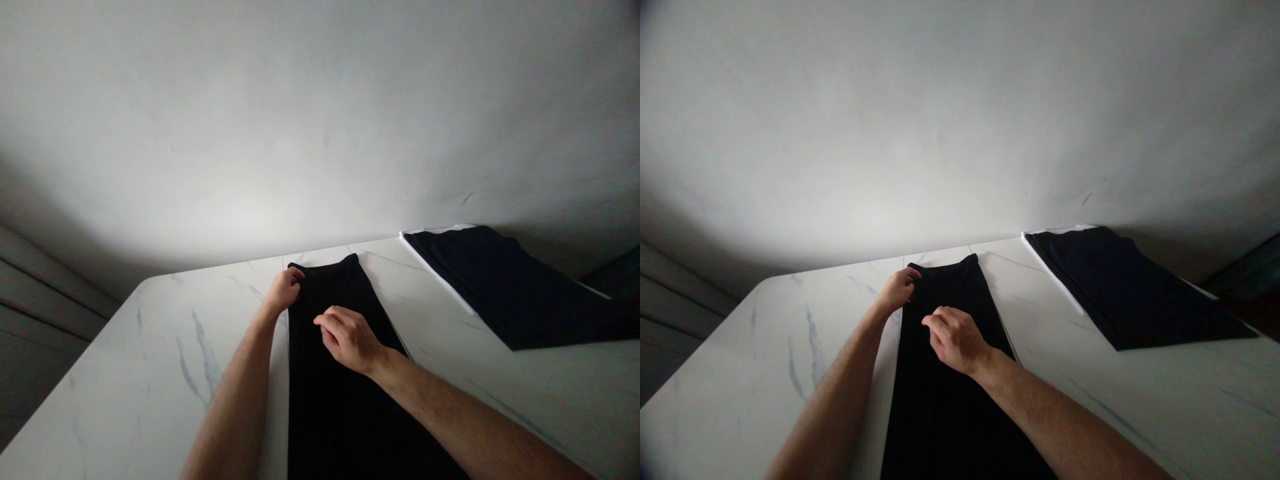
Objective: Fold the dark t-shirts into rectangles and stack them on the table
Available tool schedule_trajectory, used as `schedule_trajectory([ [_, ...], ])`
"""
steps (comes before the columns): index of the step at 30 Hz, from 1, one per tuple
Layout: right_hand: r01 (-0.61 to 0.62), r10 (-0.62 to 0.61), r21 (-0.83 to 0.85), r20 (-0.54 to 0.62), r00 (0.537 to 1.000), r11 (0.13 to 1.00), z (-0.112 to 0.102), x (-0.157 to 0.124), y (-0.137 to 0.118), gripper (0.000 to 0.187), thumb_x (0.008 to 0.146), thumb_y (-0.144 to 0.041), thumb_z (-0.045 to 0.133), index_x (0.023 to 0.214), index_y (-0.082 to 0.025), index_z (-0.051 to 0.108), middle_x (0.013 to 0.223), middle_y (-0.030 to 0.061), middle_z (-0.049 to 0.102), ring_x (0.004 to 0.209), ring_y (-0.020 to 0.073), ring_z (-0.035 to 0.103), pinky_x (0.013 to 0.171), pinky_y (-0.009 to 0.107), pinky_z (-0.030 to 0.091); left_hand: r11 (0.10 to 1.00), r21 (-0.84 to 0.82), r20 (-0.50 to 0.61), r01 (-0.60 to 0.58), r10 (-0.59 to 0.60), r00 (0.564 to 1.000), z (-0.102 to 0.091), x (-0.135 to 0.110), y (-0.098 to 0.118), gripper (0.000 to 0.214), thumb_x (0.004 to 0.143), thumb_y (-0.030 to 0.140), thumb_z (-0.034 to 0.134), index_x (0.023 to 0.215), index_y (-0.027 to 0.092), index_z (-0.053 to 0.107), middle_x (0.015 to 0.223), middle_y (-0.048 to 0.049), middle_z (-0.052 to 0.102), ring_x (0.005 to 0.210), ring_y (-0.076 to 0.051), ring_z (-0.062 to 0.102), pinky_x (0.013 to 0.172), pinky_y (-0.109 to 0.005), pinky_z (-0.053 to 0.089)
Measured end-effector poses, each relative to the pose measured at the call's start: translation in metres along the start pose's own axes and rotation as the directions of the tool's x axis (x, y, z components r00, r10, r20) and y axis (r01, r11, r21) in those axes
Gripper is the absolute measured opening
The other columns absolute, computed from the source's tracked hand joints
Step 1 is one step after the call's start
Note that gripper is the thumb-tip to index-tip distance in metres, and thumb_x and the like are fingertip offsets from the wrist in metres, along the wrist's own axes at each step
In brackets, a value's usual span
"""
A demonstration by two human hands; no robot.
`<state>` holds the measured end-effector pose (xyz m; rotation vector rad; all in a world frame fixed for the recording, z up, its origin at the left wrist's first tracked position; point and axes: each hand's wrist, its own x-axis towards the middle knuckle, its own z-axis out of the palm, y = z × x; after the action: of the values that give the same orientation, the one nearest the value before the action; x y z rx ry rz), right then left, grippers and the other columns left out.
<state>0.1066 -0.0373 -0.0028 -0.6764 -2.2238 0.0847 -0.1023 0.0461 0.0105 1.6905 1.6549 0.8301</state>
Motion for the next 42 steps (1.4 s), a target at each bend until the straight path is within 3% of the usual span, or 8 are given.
schedule_trajectory([
  [5, 0.011, -0.011, -0.017, 0.001, 1.000, 1.000, 0.000, 0.000, 0.000, 0.024, 0.087, -0.004, 0.051, 0.100, -0.019, 0.064, 0.081, 0.0033, 0.066, 0.074, 0.0179, 0.062, 0.072, 0.031, 0.051, 0.997, -0.021, -0.059, -0.069, 0.068, 0.996, -0.004, 0.000, -0.005, 0.030, 0.062, 0.001, 0.050, 0.085, 0.018, 0.060, 0.062, 0.0066, 0.054, 0.053, -0.009, 0.053, 0.050, -0.018, 0.040],
  [14, 0.030, -0.031, -0.038, -0.001, 1.000, 0.999, -0.001, -0.002, 0.000, 0.019, 0.086, -0.009, 0.056, 0.097, -0.020, 0.066, 0.077, 0.0020, 0.071, 0.070, 0.0178, 0.063, 0.070, 0.031, 0.049, 0.984, -0.176, 0.146, -0.021, 0.048, 0.988, -0.012, -0.006, -0.002, 0.037, 0.054, 0.004, 0.045, 0.077, 0.016, 0.071, 0.075, -0.0005, 0.065, 0.072, -0.014, 0.061, 0.062, -0.022, 0.051],
  [18, 0.017, -0.017, -0.018, 0.015, 1.000, 1.000, -0.002, -0.003, 0.000, 0.024, 0.087, -0.007, 0.052, 0.102, -0.020, 0.066, 0.080, 0.0021, 0.072, 0.070, 0.0171, 0.064, 0.070, 0.030, 0.051, 0.985, -0.174, 0.243, -0.012, 0.055, 0.968, -0.021, -0.011, 0.005, 0.051, 0.059, 0.007, 0.050, 0.100, 0.018, 0.077, 0.088, -0.0021, 0.072, 0.081, -0.015, 0.063, 0.070, -0.024, 0.052],
  [23, -0.028, 0.026, 0.024, 0.047, 0.999, 0.999, -0.002, -0.004, 0.001, 0.038, 0.084, 0.000, 0.047, 0.111, -0.020, 0.065, 0.095, 0.0040, 0.074, 0.083, 0.0166, 0.069, 0.077, 0.028, 0.054, 0.958, -0.278, 0.203, 0.072, -0.015, 0.979, -0.019, -0.011, 0.007, 0.032, 0.080, 0.025, 0.053, 0.098, 0.015, 0.076, 0.089, -0.0055, 0.071, 0.083, -0.018, 0.065, 0.070, -0.027, 0.055],
  [28, -0.013, 0.013, -0.006, 0.039, 0.999, 1.000, 0.000, -0.004, 0.002, 0.038, 0.079, 0.000, 0.050, 0.106, -0.020, 0.067, 0.092, 0.0044, 0.073, 0.083, 0.0181, 0.067, 0.076, 0.030, 0.055, 0.974, 0.212, 0.082, -0.085, 0.069, 0.994, -0.008, -0.005, 0.009, 0.030, 0.072, 0.010, 0.061, 0.096, 0.017, 0.076, 0.089, -0.0050, 0.074, 0.086, -0.021, 0.068, 0.082, -0.032, 0.057],
  [34, 0.053, -0.052, -0.027, 0.033, 0.998, 0.998, -0.004, 0.000, 0.000, 0.023, 0.082, -0.009, 0.057, 0.098, -0.020, 0.069, 0.086, 0.0049, 0.071, 0.081, 0.0212, 0.064, 0.077, 0.035, 0.055, 0.807, 0.489, 0.010, -0.333, 0.376, 0.927, 0.026, -0.011, 0.034, 0.056, 0.085, 0.004, 0.045, 0.136, 0.020, 0.063, 0.141, -0.0100, 0.062, 0.132, -0.023, 0.055, 0.114, -0.039, 0.042],
  [38, 0.093, -0.093, 0.012, -0.050, 0.994, 0.996, -0.004, -0.001, -0.004, 0.022, 0.086, -0.011, 0.054, 0.101, -0.020, 0.068, 0.086, 0.0048, 0.073, 0.079, 0.0210, 0.065, 0.079, 0.036, 0.055, 0.716, 0.604, 0.239, -0.350, 0.256, 0.937, 0.054, -0.020, 0.041, 0.052, 0.101, 0.034, 0.045, 0.153, 0.028, 0.044, 0.162, -0.0079, 0.040, 0.152, -0.032, 0.031, 0.121, -0.062, 0.027],
  [42, -0.083, 0.083, 0.009, -0.084, 0.993, 0.997, -0.013, 0.006, -0.001, 0.025, 0.092, -0.012, 0.049, 0.106, -0.020, 0.068, 0.092, 0.0063, 0.074, 0.084, 0.0196, 0.069, 0.083, 0.033, 0.054, 0.681, 0.675, 0.251, -0.285, 0.151, 0.956, 0.053, -0.028, 0.041, 0.053, 0.105, 0.037, 0.038, 0.157, 0.026, 0.037, 0.167, -0.0098, 0.029, 0.156, -0.035, 0.019, 0.119, -0.070, 0.020],
])
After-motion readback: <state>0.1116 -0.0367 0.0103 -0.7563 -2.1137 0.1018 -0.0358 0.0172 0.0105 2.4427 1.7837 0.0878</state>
